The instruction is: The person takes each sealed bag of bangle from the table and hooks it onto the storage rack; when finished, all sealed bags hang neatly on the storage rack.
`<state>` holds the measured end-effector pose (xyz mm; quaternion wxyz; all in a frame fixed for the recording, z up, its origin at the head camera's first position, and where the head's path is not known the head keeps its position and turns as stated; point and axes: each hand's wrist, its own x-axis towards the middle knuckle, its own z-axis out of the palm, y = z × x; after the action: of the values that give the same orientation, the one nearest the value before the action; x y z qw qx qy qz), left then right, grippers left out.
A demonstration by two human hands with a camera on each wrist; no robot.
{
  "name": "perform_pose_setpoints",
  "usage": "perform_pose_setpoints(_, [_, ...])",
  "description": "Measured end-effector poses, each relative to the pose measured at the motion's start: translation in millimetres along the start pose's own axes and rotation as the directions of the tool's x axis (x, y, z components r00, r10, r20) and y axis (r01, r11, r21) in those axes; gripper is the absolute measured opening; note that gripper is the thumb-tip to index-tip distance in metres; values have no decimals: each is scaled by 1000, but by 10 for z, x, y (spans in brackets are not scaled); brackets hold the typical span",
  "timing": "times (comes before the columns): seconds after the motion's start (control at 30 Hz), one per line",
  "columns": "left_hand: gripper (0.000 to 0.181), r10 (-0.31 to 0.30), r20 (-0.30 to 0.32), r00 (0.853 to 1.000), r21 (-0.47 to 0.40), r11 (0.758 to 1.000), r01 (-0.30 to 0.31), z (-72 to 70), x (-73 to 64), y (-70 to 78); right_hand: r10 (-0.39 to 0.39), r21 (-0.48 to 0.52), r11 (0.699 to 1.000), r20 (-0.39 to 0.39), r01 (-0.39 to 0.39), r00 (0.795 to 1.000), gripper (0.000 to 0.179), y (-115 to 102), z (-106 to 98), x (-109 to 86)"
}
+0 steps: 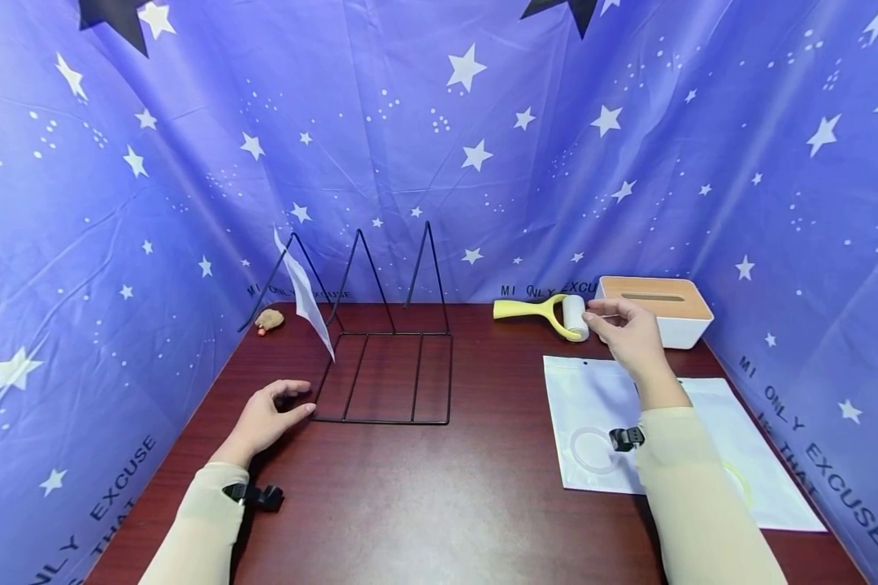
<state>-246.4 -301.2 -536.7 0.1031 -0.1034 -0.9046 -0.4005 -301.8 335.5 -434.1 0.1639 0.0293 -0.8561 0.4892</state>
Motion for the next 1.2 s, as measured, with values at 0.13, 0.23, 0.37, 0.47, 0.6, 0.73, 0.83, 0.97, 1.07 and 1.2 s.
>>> perform_pose_setpoints(0.13, [43, 3, 8, 1000, 15, 1000, -3, -4, -9, 2, 11, -32, 999, 44, -10, 999, 46, 106, -70, 4])
perform_pose_setpoints(0.23, [43, 3, 10, 1000, 34, 999, -3, -6, -13, 5, 26, -43, 999, 111, -22, 994, 46, 187, -116, 14])
perform_pose_setpoints(0.37, [43, 0, 15, 1000, 44, 999, -1, -9, -17, 16, 37, -66, 998, 202, -24, 979, 46, 296, -160, 32])
perform_pose_setpoints(0.47, [44, 3, 21, 1000, 56, 998, -4, -5, -20, 17, 62, -107, 994, 245, -37, 968, 49, 370, -187, 49])
perform_pose_setpoints(0.6, [46, 17, 31, 999, 72, 997, -19, 2, -21, 23, 111, -162, 985, 294, -65, 950, 55, 444, -220, 69])
perform_pose_setpoints(0.73, [49, 30, 43, 999, 77, 996, -33, 5, -21, 31, 154, -188, 978, 341, -93, 927, 62, 509, -248, 74])
perform_pose_setpoints(0.83, [51, 28, 50, 998, 74, 997, -32, 5, -21, 39, 170, -195, 975, 370, -103, 913, 64, 566, -269, 77])
perform_pose_setpoints(0.97, [53, 23, 53, 998, 80, 996, -27, 10, -24, 30, 163, -185, 978, 393, -96, 905, 60, 638, -310, 88])
perform_pose_setpoints(1.07, [54, 19, 54, 998, 82, 996, -24, 16, -23, 29, 158, -184, 979, 397, -91, 904, 56, 695, -349, 95])
perform_pose_setpoints(1.2, [54, 16, 52, 999, 77, 997, -20, 16, -23, 41, 151, -204, 976, 401, -73, 903, 54, 775, -375, 103])
